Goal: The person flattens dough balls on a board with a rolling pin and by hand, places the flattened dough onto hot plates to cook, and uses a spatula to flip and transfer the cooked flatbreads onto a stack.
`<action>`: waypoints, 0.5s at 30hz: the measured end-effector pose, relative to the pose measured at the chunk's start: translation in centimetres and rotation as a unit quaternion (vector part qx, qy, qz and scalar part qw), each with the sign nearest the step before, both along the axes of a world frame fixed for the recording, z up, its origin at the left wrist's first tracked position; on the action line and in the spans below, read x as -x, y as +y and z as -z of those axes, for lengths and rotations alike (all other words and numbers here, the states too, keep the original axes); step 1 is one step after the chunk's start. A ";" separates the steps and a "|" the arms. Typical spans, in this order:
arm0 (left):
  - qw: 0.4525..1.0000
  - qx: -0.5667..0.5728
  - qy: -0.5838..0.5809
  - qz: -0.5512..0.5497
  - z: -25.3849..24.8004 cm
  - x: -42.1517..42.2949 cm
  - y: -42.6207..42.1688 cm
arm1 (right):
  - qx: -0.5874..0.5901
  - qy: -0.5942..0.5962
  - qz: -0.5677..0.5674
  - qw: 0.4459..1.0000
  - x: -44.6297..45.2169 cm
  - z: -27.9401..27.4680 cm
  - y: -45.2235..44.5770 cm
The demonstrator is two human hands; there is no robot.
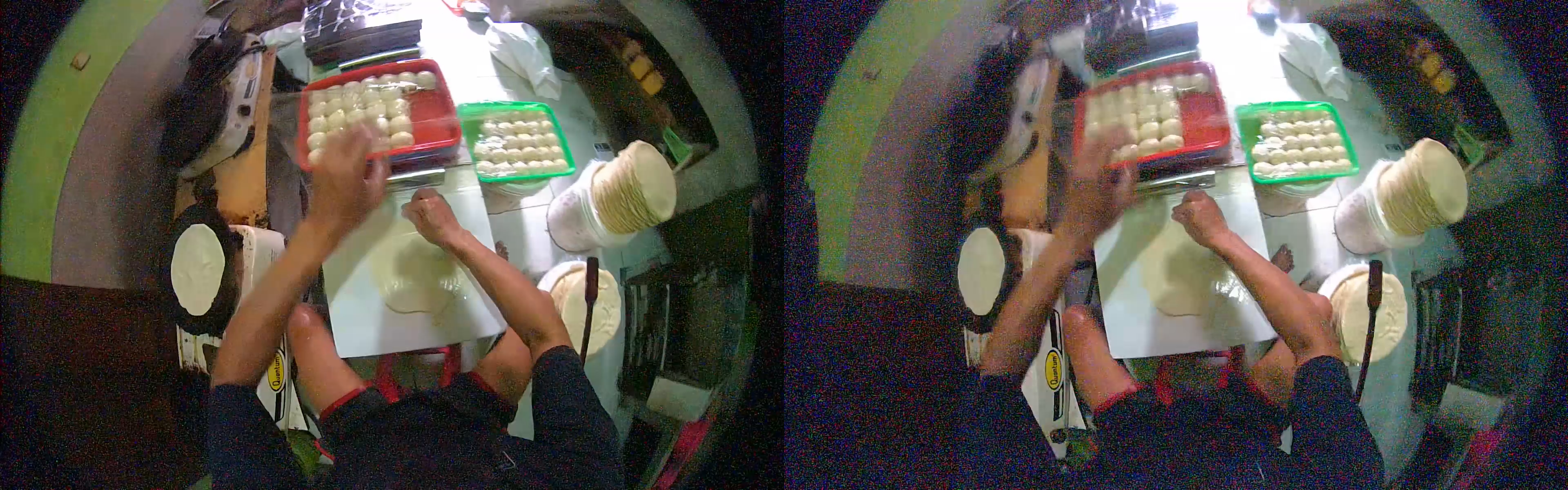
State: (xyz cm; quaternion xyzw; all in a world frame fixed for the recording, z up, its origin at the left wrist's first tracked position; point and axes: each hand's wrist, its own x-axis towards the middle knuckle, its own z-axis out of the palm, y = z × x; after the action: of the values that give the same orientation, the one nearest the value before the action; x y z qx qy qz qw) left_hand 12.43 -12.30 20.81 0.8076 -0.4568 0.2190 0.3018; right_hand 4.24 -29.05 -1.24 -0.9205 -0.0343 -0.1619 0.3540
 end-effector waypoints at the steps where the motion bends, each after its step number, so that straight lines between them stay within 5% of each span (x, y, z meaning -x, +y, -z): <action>1: 0.993 -0.038 0.098 0.047 2.2 1.7 1.4 | 0.000 0.017 -0.043 0.999 -0.9 0.2 0.6; 5: 0.963 -0.079 0.255 -0.020 14.3 6.2 6.0 | 0.004 -0.032 -0.167 0.985 -3.4 1.1 2.2; 10: 0.964 -0.072 0.218 -0.135 20.8 7.4 6.8 | 0.061 -0.091 -0.322 0.940 -3.6 2.6 0.5; 14: 0.974 -0.080 0.175 -0.120 21.8 7.6 6.6 | 0.131 0.203 -0.384 0.891 -5.4 -2.0 -2.2; 15: 0.977 -0.070 0.173 -0.104 21.7 7.9 6.5 | 0.253 0.396 -0.431 0.770 -7.7 -4.5 -1.8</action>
State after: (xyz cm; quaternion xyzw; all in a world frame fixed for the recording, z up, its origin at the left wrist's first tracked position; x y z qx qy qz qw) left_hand 4.58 -5.77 -0.94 0.8955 -0.3255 0.0734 0.2944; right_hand 11.94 -30.90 3.27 -0.8480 -0.3240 0.4010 0.1232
